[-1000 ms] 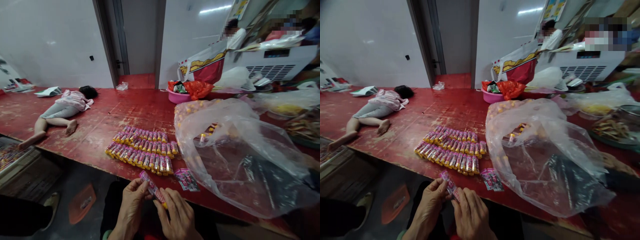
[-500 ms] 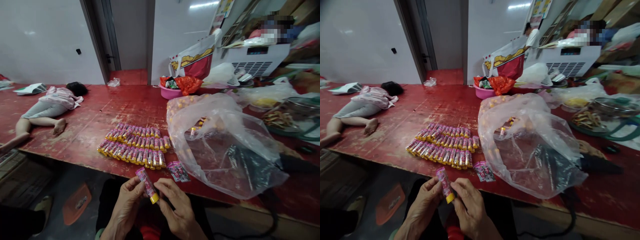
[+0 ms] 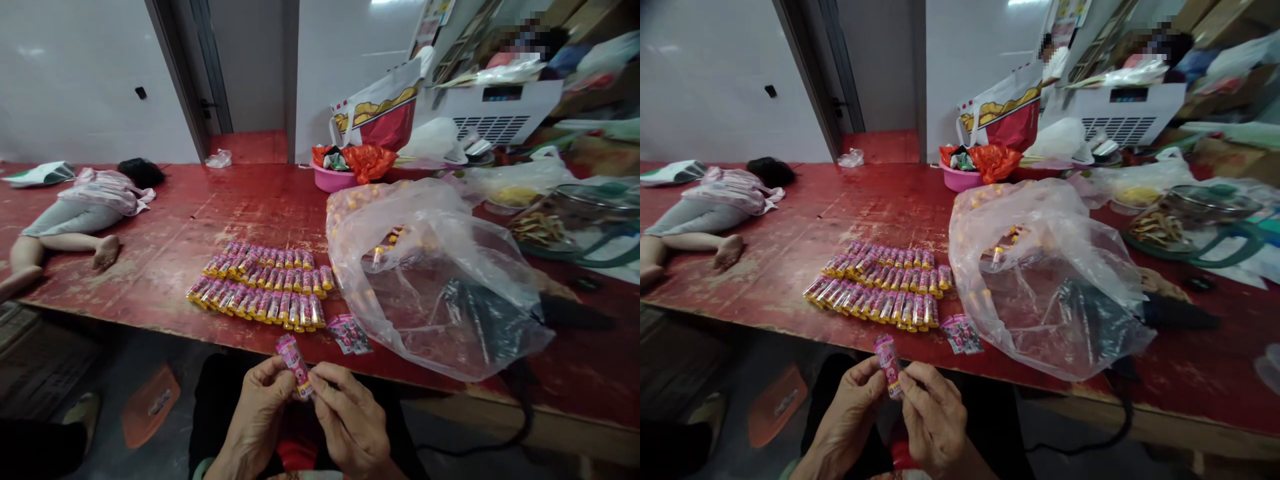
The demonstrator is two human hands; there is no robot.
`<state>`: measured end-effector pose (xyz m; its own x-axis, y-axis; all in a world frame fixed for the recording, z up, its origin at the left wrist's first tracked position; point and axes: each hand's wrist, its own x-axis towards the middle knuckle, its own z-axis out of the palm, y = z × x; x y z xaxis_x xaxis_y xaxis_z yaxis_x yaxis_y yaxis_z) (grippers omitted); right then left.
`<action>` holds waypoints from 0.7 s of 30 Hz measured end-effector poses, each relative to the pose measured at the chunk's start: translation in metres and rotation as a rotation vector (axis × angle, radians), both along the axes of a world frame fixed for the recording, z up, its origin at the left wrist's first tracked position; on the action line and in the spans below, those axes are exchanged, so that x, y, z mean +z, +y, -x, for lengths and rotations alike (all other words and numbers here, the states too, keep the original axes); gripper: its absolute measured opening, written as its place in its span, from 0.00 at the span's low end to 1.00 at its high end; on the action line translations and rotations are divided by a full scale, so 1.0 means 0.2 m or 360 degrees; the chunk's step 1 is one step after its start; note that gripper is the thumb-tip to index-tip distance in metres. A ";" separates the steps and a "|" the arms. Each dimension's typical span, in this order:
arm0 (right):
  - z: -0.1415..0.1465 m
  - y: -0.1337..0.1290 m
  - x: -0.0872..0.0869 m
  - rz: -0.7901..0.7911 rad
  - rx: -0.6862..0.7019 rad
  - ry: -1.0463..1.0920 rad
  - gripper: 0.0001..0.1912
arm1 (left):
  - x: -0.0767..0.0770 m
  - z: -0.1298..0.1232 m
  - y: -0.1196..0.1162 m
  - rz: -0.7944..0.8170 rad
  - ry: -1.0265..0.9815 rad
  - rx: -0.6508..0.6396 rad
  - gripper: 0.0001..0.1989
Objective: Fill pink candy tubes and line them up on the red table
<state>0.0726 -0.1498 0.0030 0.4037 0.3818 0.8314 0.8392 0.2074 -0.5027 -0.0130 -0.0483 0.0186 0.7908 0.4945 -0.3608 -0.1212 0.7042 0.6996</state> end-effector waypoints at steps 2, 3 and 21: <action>0.00 0.00 0.00 0.0019 -0.0018 -0.0011 0.17 | 0.00 0.00 0.00 0.0010 0.0007 0.0001 0.16; 0.00 0.00 -0.01 0.0019 -0.0035 -0.0026 0.16 | 0.00 -0.01 0.01 0.0020 0.0009 0.0001 0.16; -0.04 -0.01 -0.18 0.0307 -0.0327 -0.0739 0.17 | -0.01 -0.03 0.02 0.0027 0.0145 0.0053 0.15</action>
